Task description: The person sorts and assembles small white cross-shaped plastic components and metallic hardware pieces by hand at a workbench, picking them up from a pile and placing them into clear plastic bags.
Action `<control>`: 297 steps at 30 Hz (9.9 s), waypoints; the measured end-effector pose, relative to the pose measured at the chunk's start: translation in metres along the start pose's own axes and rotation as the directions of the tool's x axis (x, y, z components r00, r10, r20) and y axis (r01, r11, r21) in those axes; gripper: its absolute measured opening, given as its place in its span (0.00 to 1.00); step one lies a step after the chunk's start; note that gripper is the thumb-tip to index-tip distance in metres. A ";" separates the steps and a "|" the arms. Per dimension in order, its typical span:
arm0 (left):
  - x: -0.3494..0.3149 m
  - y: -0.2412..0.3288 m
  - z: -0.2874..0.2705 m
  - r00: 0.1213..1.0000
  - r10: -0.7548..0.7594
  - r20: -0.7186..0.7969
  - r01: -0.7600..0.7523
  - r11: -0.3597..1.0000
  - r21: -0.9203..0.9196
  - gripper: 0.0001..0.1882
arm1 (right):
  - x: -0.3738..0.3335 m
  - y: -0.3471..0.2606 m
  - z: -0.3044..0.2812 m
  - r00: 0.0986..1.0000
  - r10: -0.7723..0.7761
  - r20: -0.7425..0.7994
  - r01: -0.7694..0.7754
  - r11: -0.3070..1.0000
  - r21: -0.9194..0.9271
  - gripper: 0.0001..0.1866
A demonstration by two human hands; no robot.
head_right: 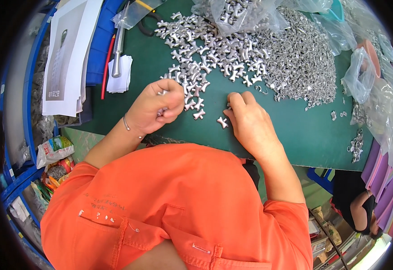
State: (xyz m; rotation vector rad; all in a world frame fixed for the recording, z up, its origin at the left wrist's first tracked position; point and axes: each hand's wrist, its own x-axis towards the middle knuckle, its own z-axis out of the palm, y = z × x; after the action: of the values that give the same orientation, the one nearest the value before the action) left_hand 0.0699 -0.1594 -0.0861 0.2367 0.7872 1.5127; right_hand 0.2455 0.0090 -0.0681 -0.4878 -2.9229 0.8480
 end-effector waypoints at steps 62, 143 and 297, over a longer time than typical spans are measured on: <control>0.021 0.002 0.043 0.511 0.825 0.242 -0.572 0.116 0.812 0.08 | 0.194 0.009 -0.074 0.648 0.701 -0.298 0.532 -0.136 0.836 0.11; 0.003 0.001 0.030 0.837 0.504 -0.213 -0.342 0.786 0.515 0.11 | 0.035 -0.010 0.007 0.954 0.152 0.258 -0.203 -0.303 0.931 0.16; 0.025 0.028 -0.004 0.809 0.583 0.069 0.010 -0.132 0.991 0.11 | 0.084 -0.009 0.019 0.967 -0.193 -0.165 0.183 0.980 -0.073 0.10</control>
State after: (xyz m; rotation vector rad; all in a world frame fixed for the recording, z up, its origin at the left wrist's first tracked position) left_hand 0.0420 -0.1346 -0.0802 1.3934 2.3695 0.9978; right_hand 0.1607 0.0187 -0.0825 -0.2655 -2.7853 0.6646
